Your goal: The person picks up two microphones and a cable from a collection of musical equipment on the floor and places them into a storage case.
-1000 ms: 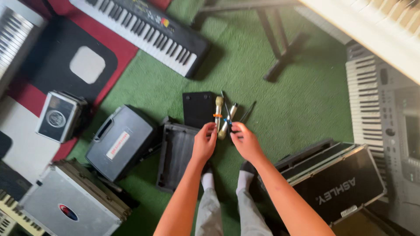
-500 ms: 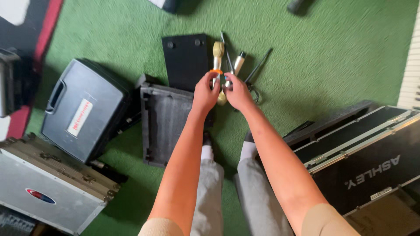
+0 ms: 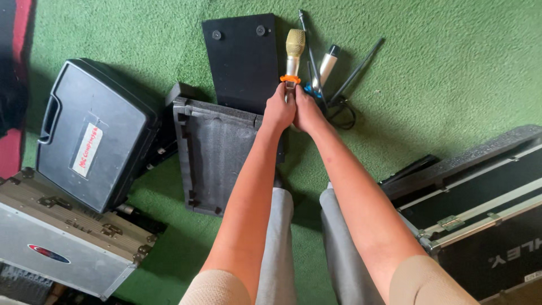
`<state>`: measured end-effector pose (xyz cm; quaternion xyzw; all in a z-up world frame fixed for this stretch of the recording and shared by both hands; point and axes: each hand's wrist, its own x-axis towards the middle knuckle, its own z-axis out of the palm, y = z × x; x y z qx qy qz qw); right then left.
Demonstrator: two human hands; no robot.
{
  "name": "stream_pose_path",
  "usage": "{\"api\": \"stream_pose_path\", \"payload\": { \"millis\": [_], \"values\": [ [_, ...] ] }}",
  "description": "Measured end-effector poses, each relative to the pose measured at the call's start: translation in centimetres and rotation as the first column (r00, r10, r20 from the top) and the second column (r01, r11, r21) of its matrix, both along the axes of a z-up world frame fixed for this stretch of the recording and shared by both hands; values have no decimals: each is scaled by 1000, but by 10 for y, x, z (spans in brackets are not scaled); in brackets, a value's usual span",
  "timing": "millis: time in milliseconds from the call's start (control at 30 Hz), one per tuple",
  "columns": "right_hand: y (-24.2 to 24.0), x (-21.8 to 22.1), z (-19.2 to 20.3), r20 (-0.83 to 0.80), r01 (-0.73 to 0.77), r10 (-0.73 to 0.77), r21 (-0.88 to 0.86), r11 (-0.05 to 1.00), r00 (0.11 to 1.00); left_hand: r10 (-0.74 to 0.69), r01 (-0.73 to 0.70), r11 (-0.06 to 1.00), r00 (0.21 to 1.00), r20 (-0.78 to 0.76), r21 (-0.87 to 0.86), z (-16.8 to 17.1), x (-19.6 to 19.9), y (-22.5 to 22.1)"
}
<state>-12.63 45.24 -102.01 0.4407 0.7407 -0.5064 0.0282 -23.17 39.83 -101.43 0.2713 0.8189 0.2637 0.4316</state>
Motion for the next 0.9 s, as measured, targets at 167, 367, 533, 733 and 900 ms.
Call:
{"api": "stream_pose_path", "payload": {
  "millis": [167, 367, 533, 733, 900],
  "values": [
    [1, -6, -5, 142, 48, -41, -48, 998, 989, -17, 19, 999, 997, -70, 31, 10, -6, 10],
    [-10, 2, -29, 100, 131, -136, 59, 990, 986, 72, -73, 995, 997, 23, 64, 11, -13, 0],
    [-9, 10, -17, 0, 249, -250, -108, 963, 968, 119, -118, 993, 993, 12, -25, 20, -12, -5],
    [-16, 20, 53, -13, 268, -278, -226, 937, 961, 114, -114, 993, 993, 40, -20, 71, -7, -21],
    [-15, 35, 129, -64, 231, -254, -250, 940, 965, 130, -133, 991, 986, 102, 23, 149, 4, -27]
  ]
}}
